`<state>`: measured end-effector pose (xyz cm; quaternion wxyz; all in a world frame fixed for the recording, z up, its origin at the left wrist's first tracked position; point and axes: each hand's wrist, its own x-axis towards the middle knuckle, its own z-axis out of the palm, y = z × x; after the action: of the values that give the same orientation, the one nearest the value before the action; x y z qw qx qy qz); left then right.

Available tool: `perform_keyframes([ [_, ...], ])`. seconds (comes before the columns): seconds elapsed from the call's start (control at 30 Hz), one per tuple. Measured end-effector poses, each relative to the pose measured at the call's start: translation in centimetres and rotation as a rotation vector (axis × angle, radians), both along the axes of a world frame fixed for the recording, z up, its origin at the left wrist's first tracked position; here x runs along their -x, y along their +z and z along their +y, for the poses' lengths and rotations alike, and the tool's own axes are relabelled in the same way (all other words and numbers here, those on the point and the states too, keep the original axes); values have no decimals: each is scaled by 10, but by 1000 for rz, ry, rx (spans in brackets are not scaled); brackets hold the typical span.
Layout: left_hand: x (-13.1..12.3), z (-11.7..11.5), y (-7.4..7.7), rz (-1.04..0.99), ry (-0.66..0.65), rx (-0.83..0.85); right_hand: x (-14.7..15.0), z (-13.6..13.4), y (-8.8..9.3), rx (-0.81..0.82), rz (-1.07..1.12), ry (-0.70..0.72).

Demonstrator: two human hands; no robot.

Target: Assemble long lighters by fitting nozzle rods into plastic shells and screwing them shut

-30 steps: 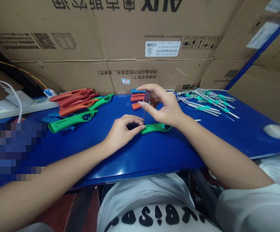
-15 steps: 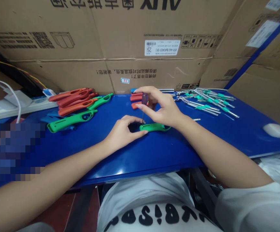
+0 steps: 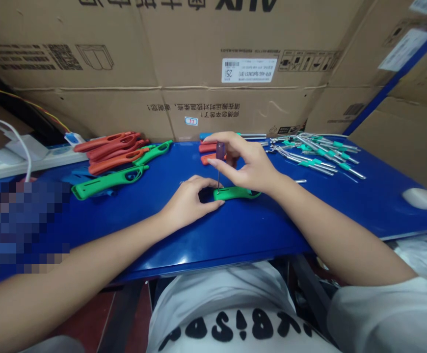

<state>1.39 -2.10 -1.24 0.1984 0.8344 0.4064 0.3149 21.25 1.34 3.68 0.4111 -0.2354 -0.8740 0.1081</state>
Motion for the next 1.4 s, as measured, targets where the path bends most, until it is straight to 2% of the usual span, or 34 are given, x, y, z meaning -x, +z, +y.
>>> perform_keyframes([
  [0.17,0,1,-1,-4,-8,-9,3,-1,-2,8,11,-42],
  [0.37,0,0,-1,-8,-21,7,3,-2,-1,-75,-39,-142],
  [0.57,-1,0,1,-10,-24,21,0,-1,2,6,-54,-7],
  [0.77,-1,0,2,-2,-31,23,-1,-2,6,-37,-68,-147],
  [0.93,-1,-1,3,-18,-41,32,0,-1,4,70,-9,24],
  [1.0,-1,-1,3,-15,-43,34,0,0,5,48,-11,-8],
  [1.13,-1,-1,3,-8,-46,31,0,-1,7,-68,-48,-163],
  [1.3,-1,-1,4,-13,-41,31,2,-1,5,80,20,12],
  [1.4,-2,-1,4,-9,-40,39,1,-1,6,4,-2,-86],
])
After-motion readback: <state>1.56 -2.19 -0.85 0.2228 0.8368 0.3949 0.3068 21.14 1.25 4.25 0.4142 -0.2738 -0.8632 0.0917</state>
